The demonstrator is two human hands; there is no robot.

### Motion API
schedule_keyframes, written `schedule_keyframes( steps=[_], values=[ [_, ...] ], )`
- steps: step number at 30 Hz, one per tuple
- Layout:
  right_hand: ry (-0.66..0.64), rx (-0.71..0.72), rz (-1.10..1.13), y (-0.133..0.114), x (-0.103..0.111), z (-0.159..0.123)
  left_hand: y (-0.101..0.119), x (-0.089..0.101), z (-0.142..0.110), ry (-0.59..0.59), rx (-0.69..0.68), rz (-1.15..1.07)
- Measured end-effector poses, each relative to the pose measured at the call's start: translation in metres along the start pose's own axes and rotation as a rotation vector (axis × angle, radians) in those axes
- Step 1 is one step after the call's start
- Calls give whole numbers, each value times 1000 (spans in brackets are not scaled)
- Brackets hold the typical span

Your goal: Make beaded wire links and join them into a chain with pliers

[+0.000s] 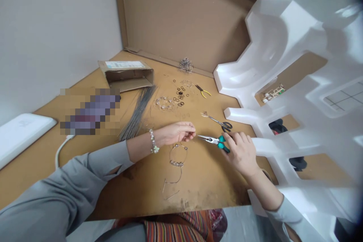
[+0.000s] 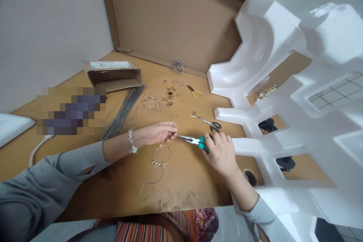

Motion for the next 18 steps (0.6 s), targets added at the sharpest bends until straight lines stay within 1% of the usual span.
schedule_keyframes(
  steps=[5,18],
  values=[
    [9,66,-29,-1,2,8,-1,1,-1,-23,12,-6],
    [40,81,-38,-3,1,6,-5,2,0,-22,68,-23]
  ],
)
Point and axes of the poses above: each hand's wrist, its own z-axis towards the middle knuckle, its own x-axis out of the back of the hand, y = z × x, the point moved 4 cm from there along z, towards the middle knuckle, and after that the axes turned 2 degrees about -z, right-handed, at the moved point
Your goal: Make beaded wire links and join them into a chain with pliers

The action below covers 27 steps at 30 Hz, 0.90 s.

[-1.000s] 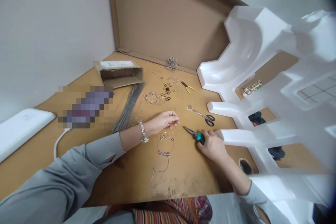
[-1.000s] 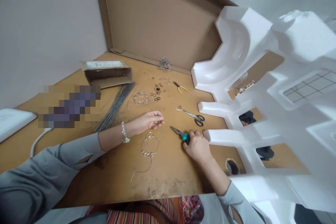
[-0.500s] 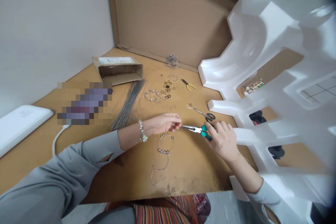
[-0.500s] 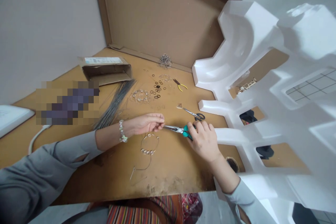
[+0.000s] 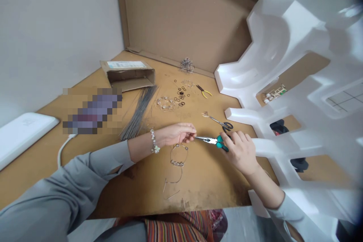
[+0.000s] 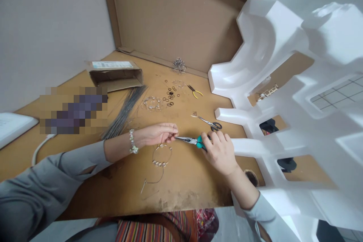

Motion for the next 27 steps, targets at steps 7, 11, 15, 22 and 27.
schedule_keyframes(
  steps=[7,11,15,22,27],
  values=[
    [-16,-1,14,0,1,1,2,-2,-1,12,14,2],
    [7,3,4,0,3,1,2,-3,-2,19,27,5],
    [-5,6,19,-1,5,2,2,-3,-2,31,9,24],
    [-290,-93,247,5,11,10,9,-4,-2,151,-229,299],
    [-642,-184,544,16,13,13,9,-17,-12,206,-445,726]
  ],
)
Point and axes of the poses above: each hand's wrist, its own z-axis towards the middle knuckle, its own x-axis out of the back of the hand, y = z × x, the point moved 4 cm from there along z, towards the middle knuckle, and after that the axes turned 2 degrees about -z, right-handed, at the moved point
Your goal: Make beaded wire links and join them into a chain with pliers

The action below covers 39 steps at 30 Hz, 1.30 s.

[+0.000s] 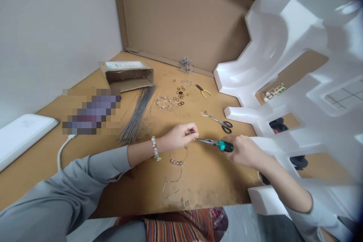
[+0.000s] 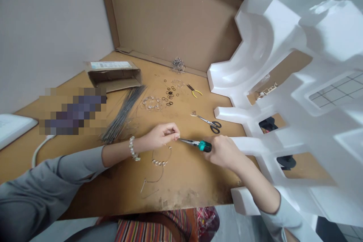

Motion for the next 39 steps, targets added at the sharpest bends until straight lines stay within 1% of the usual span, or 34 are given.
schedule_keyframes(
  steps=[3,5,8,12,16,19,22,25,28,31,34,36,39],
  values=[
    [-135,12,153,4,3,1,3,-4,-6,-13,-70,150],
    [-168,19,193,5,4,1,2,-5,-6,-34,-51,162],
    [-142,-14,138,6,9,0,2,-4,-2,-91,38,149],
    [-71,-92,2,8,14,-3,7,4,5,-126,104,154],
    [-64,-111,-15,10,14,-5,4,9,8,-206,224,85],
    [-56,-124,4,12,12,-7,1,10,7,-255,227,82],
    [-15,-75,0,10,10,-9,0,10,5,-275,178,129],
    [94,-28,-94,9,10,-12,0,11,4,-276,187,165],
    [290,-1,-261,8,12,-15,0,12,6,-252,218,145],
    [497,108,-440,1,13,-19,-2,12,7,-258,230,78],
    [630,216,-558,-6,14,-24,-8,10,8,-272,265,-8],
    [699,198,-582,-7,18,-27,-10,9,7,-274,279,-54],
    [769,75,-566,-1,29,-29,-8,7,6,-279,298,-139]
  ],
)
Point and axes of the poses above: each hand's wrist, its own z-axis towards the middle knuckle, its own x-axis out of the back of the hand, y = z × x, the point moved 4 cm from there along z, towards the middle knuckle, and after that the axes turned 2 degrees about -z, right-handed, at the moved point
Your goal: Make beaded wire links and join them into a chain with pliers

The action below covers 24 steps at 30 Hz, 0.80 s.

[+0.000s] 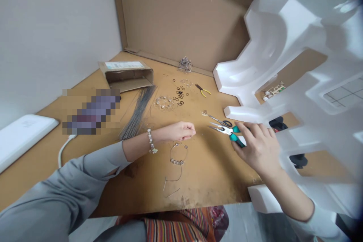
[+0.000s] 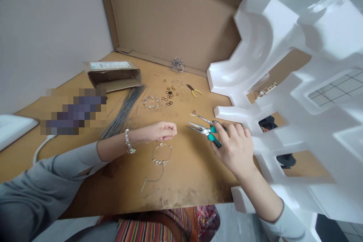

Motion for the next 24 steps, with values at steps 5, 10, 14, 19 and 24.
schedule_keyframes(
  steps=[5,10,14,19,24],
  values=[
    [18,70,37,-1,3,-1,6,-3,-3,39,-23,-146],
    [-15,213,43,-24,-2,-8,2,-6,-4,68,-26,-213],
    [-24,224,22,-32,-6,-7,0,-12,-6,86,26,-267],
    [-18,250,26,-33,-6,-4,6,-17,-9,116,74,-342],
    [-34,272,32,-34,-6,-3,6,-18,-10,125,90,-359]
  ],
)
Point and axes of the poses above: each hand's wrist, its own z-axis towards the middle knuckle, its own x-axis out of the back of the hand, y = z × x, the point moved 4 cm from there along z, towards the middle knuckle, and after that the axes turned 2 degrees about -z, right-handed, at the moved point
